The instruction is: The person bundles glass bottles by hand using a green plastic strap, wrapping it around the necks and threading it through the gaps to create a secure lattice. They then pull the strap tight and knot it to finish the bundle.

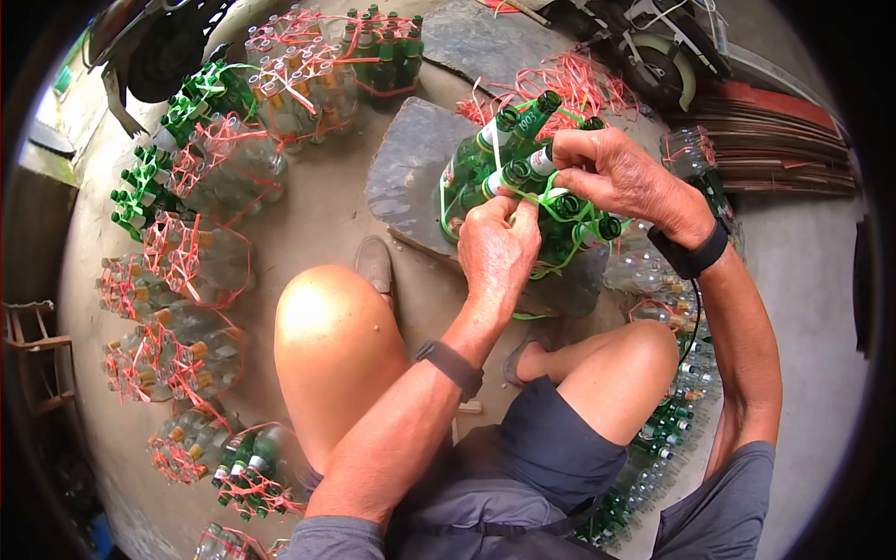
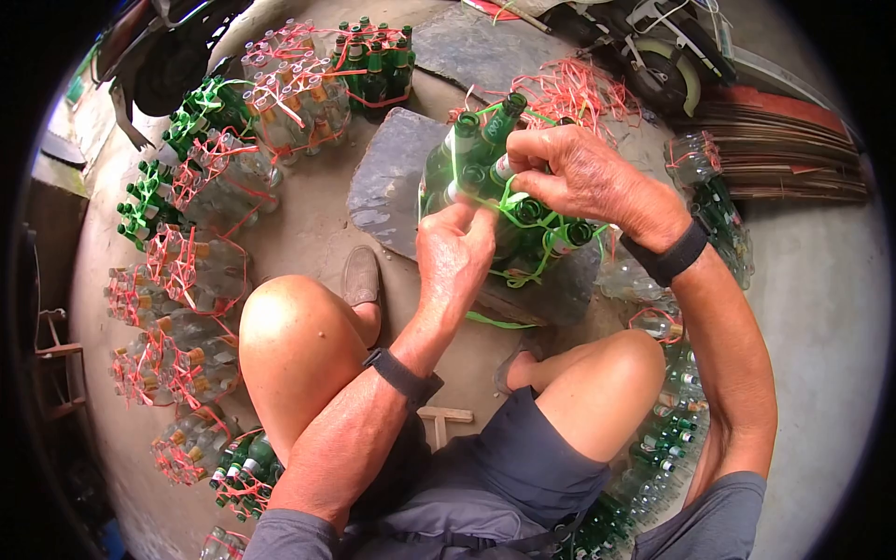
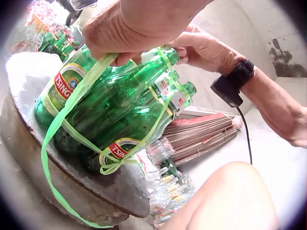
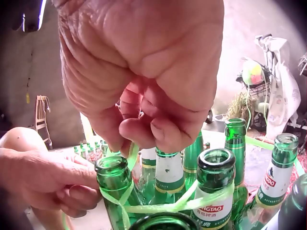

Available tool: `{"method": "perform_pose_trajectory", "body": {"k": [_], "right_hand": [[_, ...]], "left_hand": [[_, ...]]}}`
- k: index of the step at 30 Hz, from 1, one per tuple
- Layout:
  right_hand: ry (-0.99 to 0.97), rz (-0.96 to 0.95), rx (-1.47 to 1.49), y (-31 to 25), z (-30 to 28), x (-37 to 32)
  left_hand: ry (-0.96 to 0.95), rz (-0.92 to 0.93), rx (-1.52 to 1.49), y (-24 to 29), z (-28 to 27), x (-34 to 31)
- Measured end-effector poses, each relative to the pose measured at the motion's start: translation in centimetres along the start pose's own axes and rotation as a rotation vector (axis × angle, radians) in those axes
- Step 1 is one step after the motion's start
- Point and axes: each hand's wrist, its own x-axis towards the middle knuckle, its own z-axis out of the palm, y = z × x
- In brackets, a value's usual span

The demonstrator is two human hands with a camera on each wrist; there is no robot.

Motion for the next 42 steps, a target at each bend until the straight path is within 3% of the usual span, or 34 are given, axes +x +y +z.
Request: {"method": "perform_pose_trajectory", "body": {"k": [2,6,8,14,29,42], "right_hand": [[0.052,-0.07,-0.201,-0.4,-0.4,-0.1],[0.003,0.035,-0.187,-0.7,-1.5,0.0],[0.05,-0.031,-0.366,-0.4,-1.8,0.1],[0.099,-0.086,-0.472,0.9,-2.0,0.4],[0.169,-0.305,-0.301,2.3,-1.9,1.8],[0.098,-0.174,-0.104,3.0,-1.7,3.3]], "left_hand": [[-0.002,0.0,-0.002,0.0,0.1,-0.1],[0.0,0.014,-0.054,0.3,0.3,-0.4],[-0.009,0.003,-0.06,0.5,0.3,-0.4],[-0.015,0.024,-0.087,0.5,0.5,-0.6],[-0.006,0.042,-0.066,0.2,1.0,-0.6],[0.012,0.064,-0.088,0.1,1.4,-0.6]]}}
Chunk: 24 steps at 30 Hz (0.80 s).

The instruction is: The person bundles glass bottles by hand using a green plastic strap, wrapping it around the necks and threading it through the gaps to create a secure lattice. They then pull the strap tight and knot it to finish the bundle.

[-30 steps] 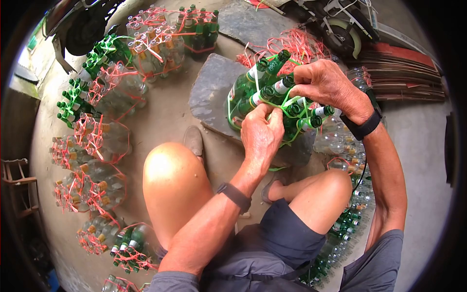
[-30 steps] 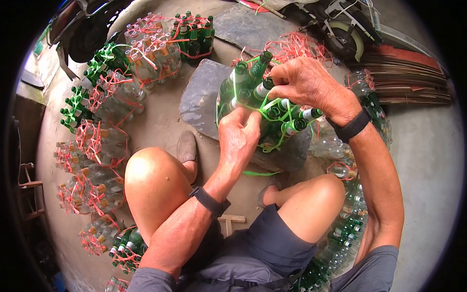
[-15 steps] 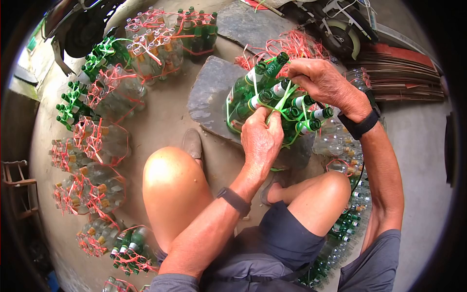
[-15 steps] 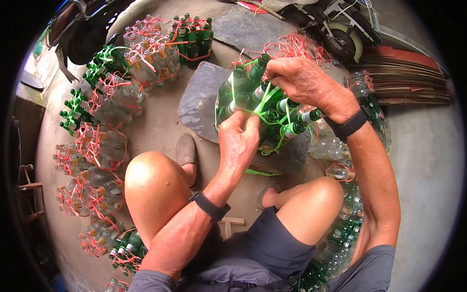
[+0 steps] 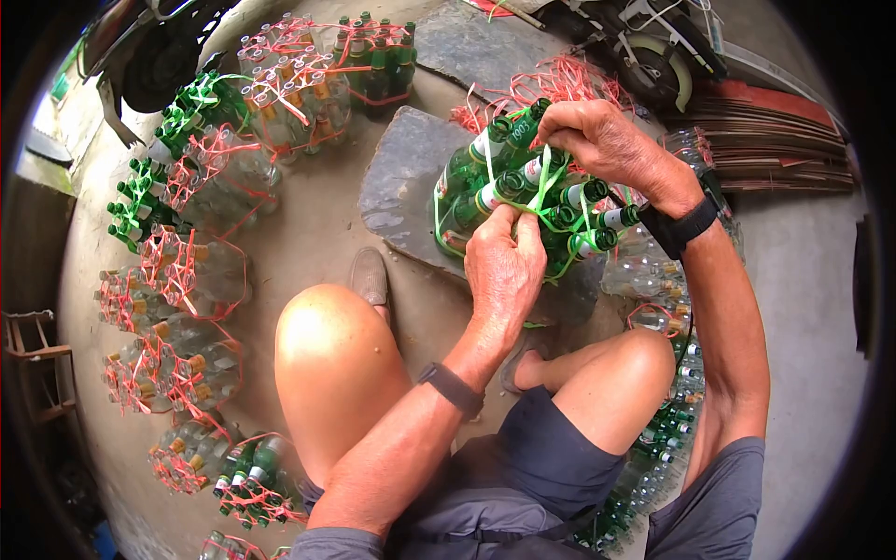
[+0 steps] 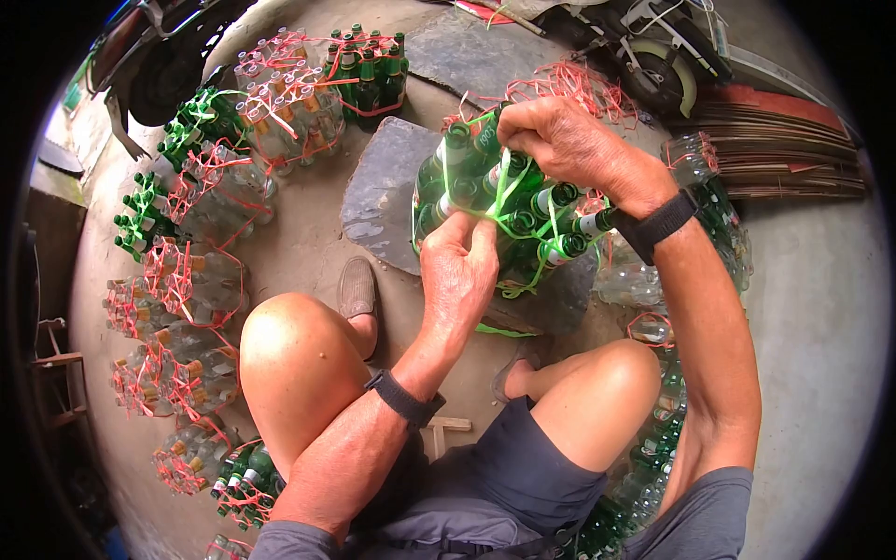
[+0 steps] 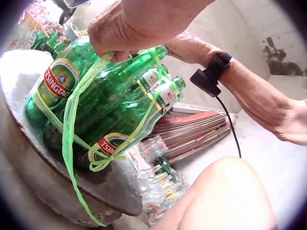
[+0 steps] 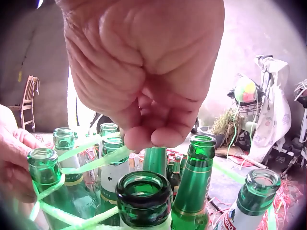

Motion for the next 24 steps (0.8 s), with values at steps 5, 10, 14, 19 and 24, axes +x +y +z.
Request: {"method": "perform_pose_trajectory", "body": {"k": [5,10,14,19,24], "right_hand": [[-0.055,-0.041,0.01,0.8,0.4,0.8],[-0.114,0.11,0.042,1.4,0.5,0.5],[-0.159,0.35,0.218,1.0,0.5,0.3],[-0.164,0.351,0.266,1.3,0.5,0.3],[-0.159,0.249,0.203,2.5,0.9,0.4]], "left_hand": [[0.007,0.004,-0.009,0.0,0.1,-0.1],[0.01,-0.007,0.003,0.1,0.0,-0.2],[0.006,-0.044,0.017,0.5,-0.5,-0.4],[-0.006,-0.104,-0.035,0.3,-1.1,-0.8],[0.004,-0.001,-0.108,0.3,-1.8,-1.1]]}}
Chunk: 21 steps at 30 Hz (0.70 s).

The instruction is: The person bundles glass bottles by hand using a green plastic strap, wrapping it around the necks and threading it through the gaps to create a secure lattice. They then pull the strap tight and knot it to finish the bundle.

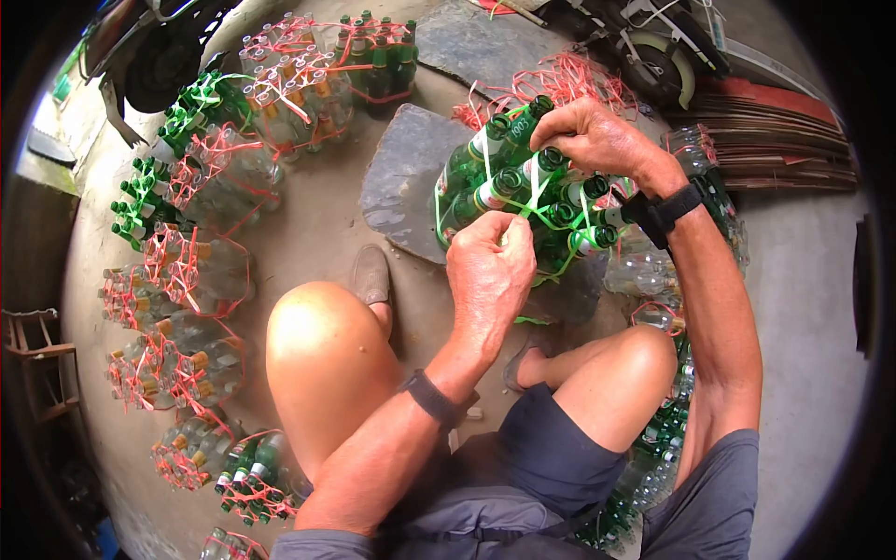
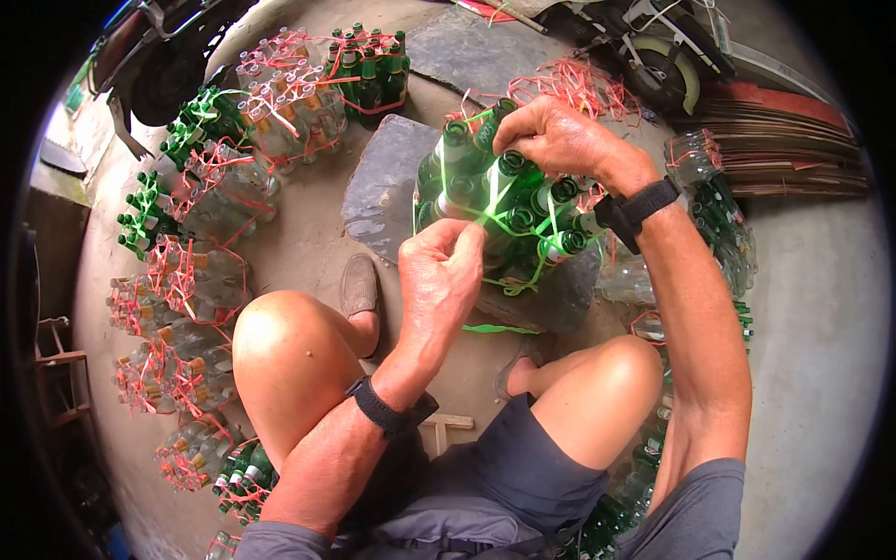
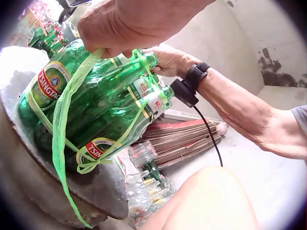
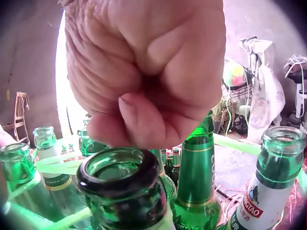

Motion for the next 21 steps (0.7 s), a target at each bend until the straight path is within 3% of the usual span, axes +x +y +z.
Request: {"method": "perform_pose_trajectory", "body": {"k": [3,5,6,8,9,11,16,21], "right_hand": [[0.008,0.041,-0.021,0.9,0.3,0.1],[0.088,-0.19,-0.079,1.8,0.6,0.1],[0.09,-0.19,-0.079,1.8,1.0,0.0],[0.315,-0.222,-0.155,1.7,2.0,-0.9],[0.315,-0.222,-0.156,0.5,2.4,-1.8],[0.7,-0.231,-0.403,-3.7,4.0,-4.3],[0.694,-0.064,-0.391,-8.2,9.1,-8.5],[0.766,-0.076,-0.367,-6.2,12.0,-8.1]], "left_hand": [[-0.002,0.011,-0.024,-0.2,-0.3,-0.1],[-0.013,0.012,-0.034,0.0,-0.7,-0.3],[-0.021,0.01,-0.045,0.2,-0.9,-0.4],[-0.045,-0.012,-0.044,0.5,-1.4,-0.4],[-0.068,-0.035,-0.044,0.7,-1.6,-0.3],[-0.076,-0.028,-0.031,0.7,-1.8,-0.2],[-0.092,-0.015,-0.083,0.2,-1.8,0.2],[-0.111,0.0,0.008,-0.1,-2.4,0.8]]}}
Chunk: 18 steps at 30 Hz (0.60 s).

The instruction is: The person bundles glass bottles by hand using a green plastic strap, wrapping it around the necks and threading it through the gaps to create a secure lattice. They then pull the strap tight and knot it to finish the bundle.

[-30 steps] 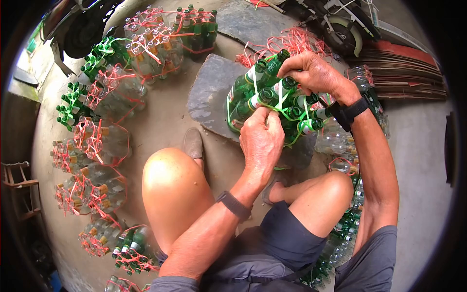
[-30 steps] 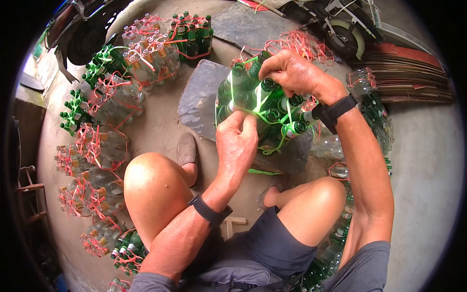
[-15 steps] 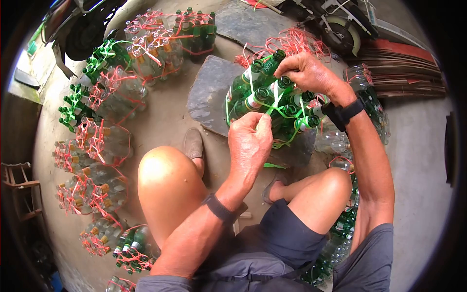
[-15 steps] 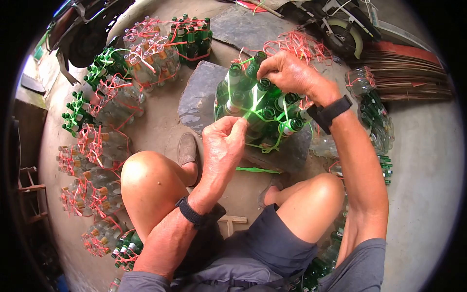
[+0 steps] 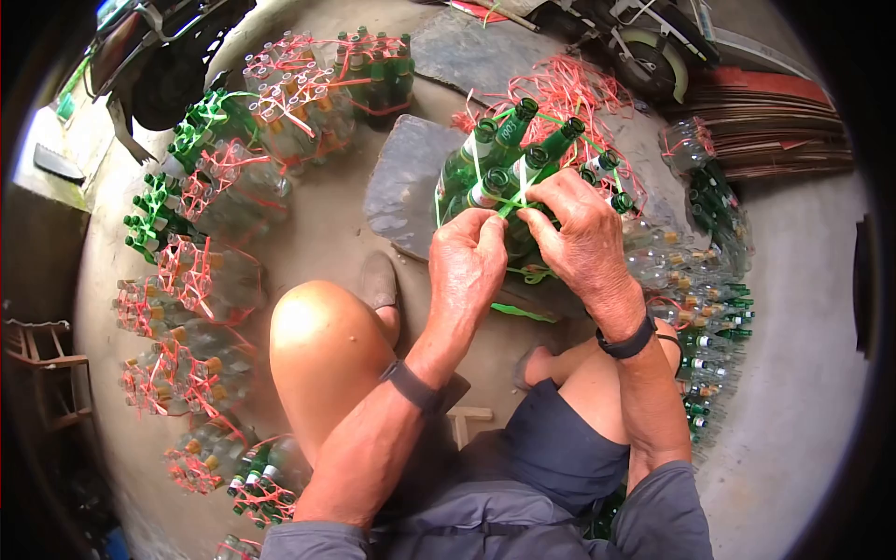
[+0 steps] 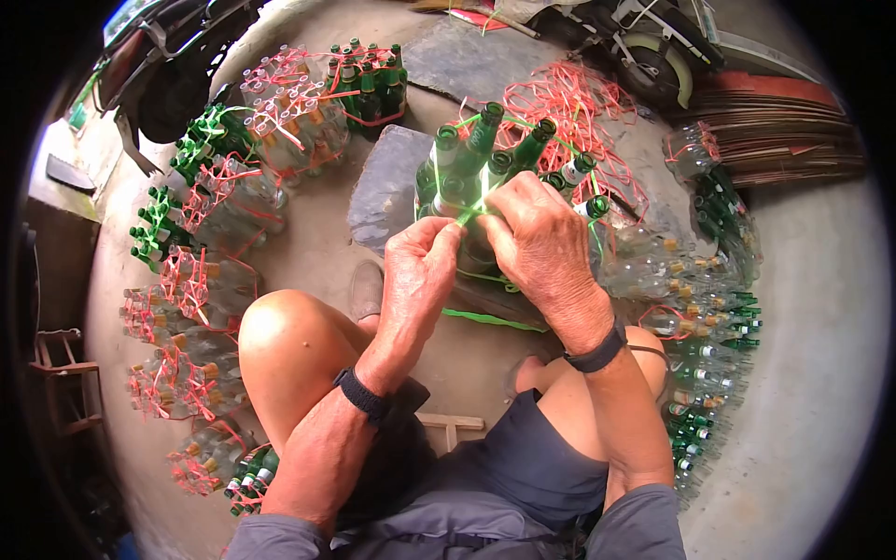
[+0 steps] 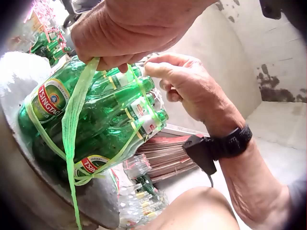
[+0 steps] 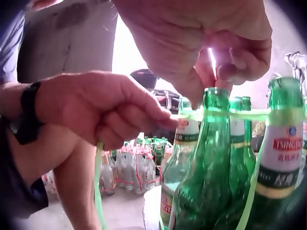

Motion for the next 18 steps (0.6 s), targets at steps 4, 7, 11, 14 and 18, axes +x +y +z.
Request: {"method": "perform_pose_trajectory", "body": {"k": [4,7,11,14,18], "right_hand": [[0.018,0.009,-0.002,-0.1,0.4,-0.1],[0.011,0.038,0.021,0.0,0.5,-0.2],[0.034,0.02,0.056,0.3,0.7,-0.2],[0.027,0.02,0.065,0.4,0.8,-0.2],[0.042,0.001,0.091,0.5,0.8,-0.2]], "left_hand": [[-0.072,0.024,0.037,0.2,-0.6,0.4],[-0.114,-0.109,-0.095,1.4,-0.5,0.2],[-0.13,-0.085,-0.073,0.6,-0.9,1.0],[-0.102,-0.046,0.078,1.5,-1.2,1.3],[-0.07,-0.081,0.023,1.5,-0.6,1.6]]}}
